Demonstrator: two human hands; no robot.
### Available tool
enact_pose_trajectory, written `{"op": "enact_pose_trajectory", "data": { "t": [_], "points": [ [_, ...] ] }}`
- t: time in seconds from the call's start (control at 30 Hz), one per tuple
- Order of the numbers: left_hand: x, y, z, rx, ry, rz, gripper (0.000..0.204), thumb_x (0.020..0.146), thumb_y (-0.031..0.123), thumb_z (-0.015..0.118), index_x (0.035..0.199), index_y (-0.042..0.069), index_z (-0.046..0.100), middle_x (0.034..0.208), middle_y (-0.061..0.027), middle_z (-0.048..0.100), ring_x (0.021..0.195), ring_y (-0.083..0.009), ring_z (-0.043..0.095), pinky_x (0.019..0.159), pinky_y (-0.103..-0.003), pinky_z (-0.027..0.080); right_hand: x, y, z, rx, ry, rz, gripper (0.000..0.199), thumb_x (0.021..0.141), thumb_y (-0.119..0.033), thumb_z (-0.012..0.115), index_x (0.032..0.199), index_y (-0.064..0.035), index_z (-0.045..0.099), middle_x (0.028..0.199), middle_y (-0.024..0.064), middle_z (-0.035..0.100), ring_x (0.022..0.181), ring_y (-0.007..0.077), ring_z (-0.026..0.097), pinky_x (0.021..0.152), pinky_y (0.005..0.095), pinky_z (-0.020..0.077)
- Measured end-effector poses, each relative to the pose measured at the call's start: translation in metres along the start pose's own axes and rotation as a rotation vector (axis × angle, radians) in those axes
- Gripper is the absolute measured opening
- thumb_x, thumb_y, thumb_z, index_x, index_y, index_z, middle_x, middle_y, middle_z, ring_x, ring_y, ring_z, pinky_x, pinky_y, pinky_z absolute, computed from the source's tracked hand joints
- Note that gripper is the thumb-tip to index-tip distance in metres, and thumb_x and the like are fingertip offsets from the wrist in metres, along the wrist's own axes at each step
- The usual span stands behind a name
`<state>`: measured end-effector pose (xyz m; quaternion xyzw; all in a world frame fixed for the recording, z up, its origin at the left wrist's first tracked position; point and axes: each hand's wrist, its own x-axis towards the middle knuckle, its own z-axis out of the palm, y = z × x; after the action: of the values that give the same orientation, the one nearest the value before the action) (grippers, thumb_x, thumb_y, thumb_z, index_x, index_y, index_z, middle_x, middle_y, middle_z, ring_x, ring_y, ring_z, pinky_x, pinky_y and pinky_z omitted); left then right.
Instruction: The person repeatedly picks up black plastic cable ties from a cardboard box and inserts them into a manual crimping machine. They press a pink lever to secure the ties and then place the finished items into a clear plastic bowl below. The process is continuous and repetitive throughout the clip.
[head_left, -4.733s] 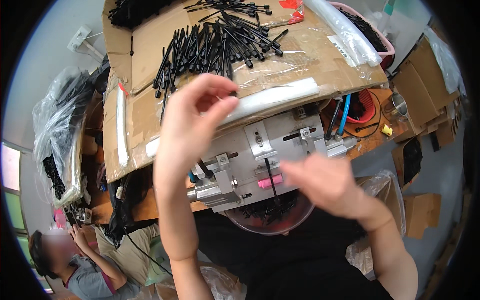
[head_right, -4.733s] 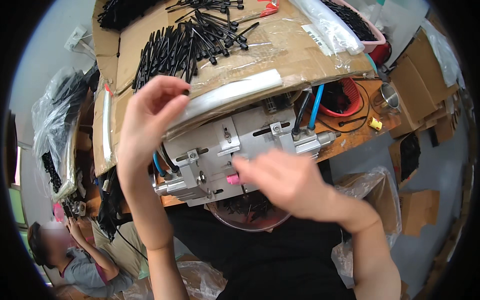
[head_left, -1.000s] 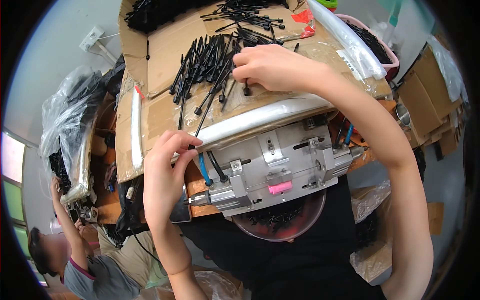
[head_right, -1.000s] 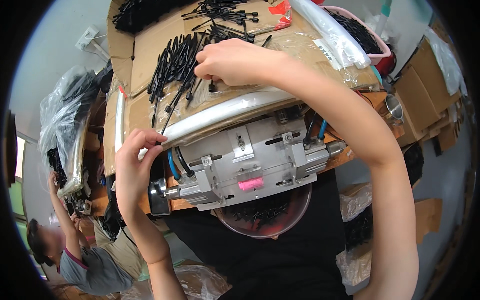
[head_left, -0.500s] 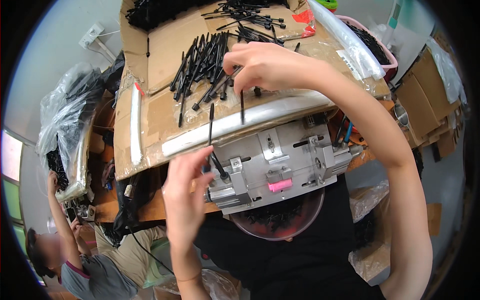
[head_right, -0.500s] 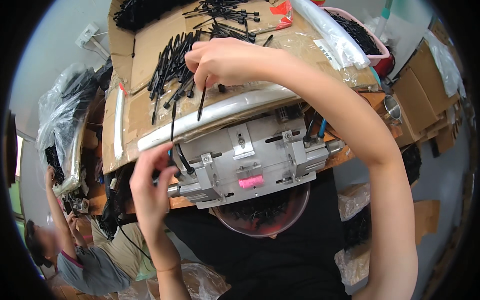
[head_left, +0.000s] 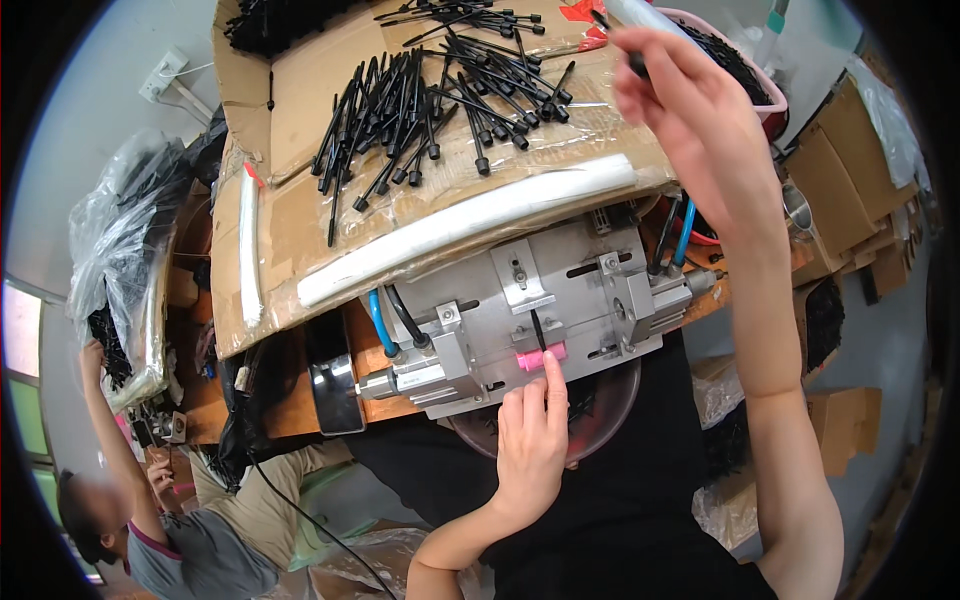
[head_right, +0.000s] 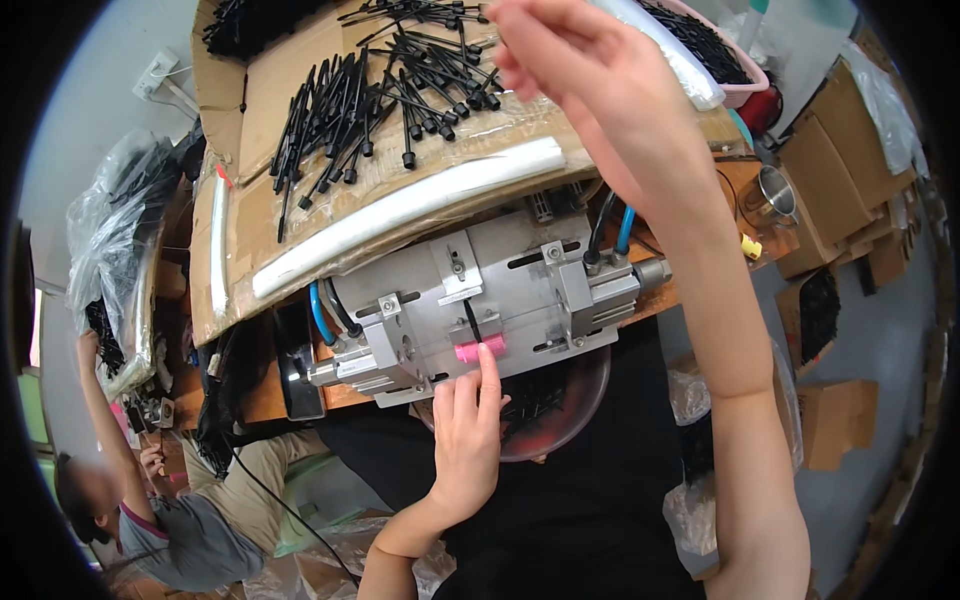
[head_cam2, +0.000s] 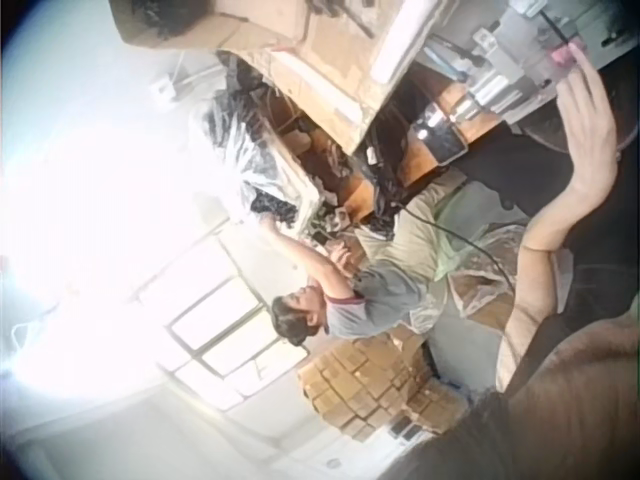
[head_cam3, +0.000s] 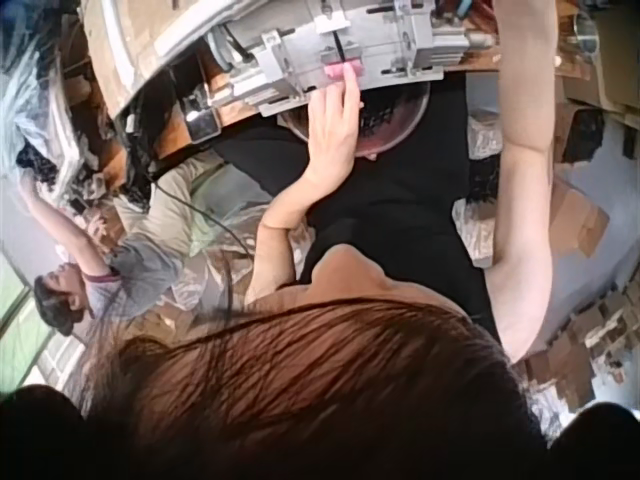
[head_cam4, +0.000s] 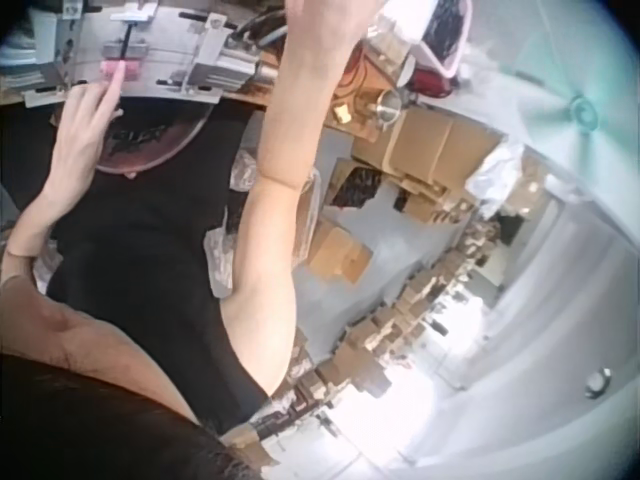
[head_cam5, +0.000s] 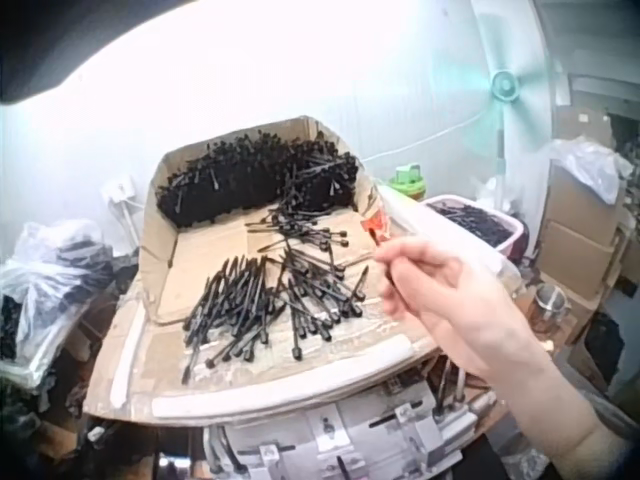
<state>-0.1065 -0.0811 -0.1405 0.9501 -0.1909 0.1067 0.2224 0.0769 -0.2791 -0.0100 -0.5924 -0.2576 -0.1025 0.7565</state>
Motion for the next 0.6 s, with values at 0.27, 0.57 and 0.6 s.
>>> {"op": "enact_pose_trajectory", "data": {
  "t": [0.27,0.57,0.6],
  "points": [
    [0.004,-0.009,-0.021,-0.062,-0.073,-0.003,0.071,0.078,-0.001,0.071,0.142,-0.005,0.041,0.105,-0.0148,0.055,0.095,-0.0316,0.051,0.085,-0.041,0.045,-0.136,0.010,0.040,-0.705,-0.084,-0.119,0.032,0.077,0.005,0.075,0.107,-0.0028,0.066,0.084,0.0092,0.066,0.065,0.0174,0.060,0.060,0.0271,0.0493],
    [0.147,-0.136,-0.128,0.005,0.223,-0.031,0.017,0.087,-0.001,0.058,0.103,0.003,0.062,0.101,-0.0136,0.059,0.099,-0.0291,0.056,0.089,-0.039,0.044,-0.205,0.066,0.074,-0.765,-0.254,-0.060,0.066,0.073,0.005,0.076,0.134,0.0054,0.051,0.071,0.0086,0.049,0.065,0.0240,0.050,0.060,0.0367,0.0443],
    [0.153,-0.136,-0.132,-0.135,0.090,-0.092,0.014,0.086,-0.002,0.058,0.100,0.000,0.062,0.096,-0.0138,0.060,0.089,-0.0263,0.061,0.082,-0.036,0.048,-0.203,0.069,0.075,-0.778,-0.252,-0.055,0.066,0.073,0.005,0.076,0.135,0.0051,0.051,0.071,0.0085,0.048,0.065,0.0239,0.050,0.060,0.0370,0.0443]
  ]
}}
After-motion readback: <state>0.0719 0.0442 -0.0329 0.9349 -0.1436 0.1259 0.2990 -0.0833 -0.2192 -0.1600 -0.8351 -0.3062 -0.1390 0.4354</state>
